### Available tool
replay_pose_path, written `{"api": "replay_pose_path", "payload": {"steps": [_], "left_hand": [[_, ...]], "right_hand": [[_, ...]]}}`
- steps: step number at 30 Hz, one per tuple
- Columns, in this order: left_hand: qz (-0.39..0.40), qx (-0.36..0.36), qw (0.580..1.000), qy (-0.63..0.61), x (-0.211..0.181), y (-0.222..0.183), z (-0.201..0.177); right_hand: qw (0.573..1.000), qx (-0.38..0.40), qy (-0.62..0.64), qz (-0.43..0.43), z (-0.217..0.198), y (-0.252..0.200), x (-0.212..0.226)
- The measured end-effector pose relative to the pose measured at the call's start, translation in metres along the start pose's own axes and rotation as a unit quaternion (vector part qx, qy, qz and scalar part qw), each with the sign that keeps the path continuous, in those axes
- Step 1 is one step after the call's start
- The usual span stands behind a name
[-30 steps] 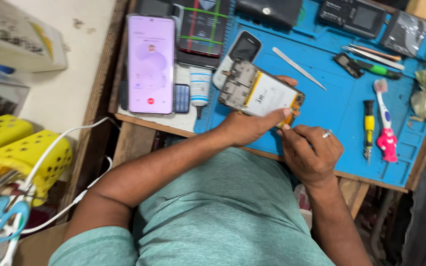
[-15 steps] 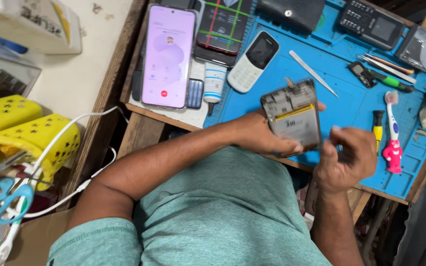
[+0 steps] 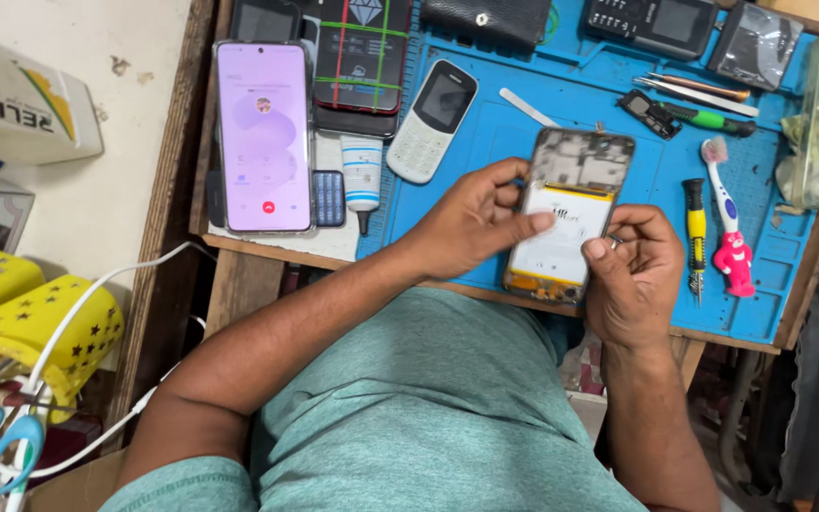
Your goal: The person works on a disassembled smartphone, using a plastic spudger and a screwdriver to pry and adjust internal components. They briefly handle another smartphone to interact with its screen, then return to the disassembled device to continue prying and repositioning parts.
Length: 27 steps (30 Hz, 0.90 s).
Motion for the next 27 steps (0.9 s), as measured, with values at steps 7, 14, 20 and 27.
{"api": "replay_pose_path", "payload": {"steps": [7,14,20,27], "left_hand": [[0.010,-0.035,0.997,0.062,0.008,-0.003,-0.011],[0.012,-0.032,0.999,0.027,0.011,-0.002,-0.010],[0.012,-0.037,0.999,0.038,0.008,-0.003,-0.009],[0.036,-0.045,0.998,0.041,0.009,-0.003,-0.011]], "right_hand": [[0.999,0.000,-0.019,-0.028,0.003,-0.003,0.003],[0.999,0.016,-0.039,-0.023,0.000,-0.002,0.001],[0.999,0.021,-0.034,-0.007,0.002,-0.001,0.002],[0.999,0.041,-0.035,0.009,0.003,0.001,0.000]]}}
Point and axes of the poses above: each hand's wrist, its own y-axis towards the middle knuckle, its own z-axis out of the palm, x = y × z, the point moved 3 cm from there along y, towards the middle knuckle, and after that the axes turned 8 degrees about x, right-handed, at the moved point
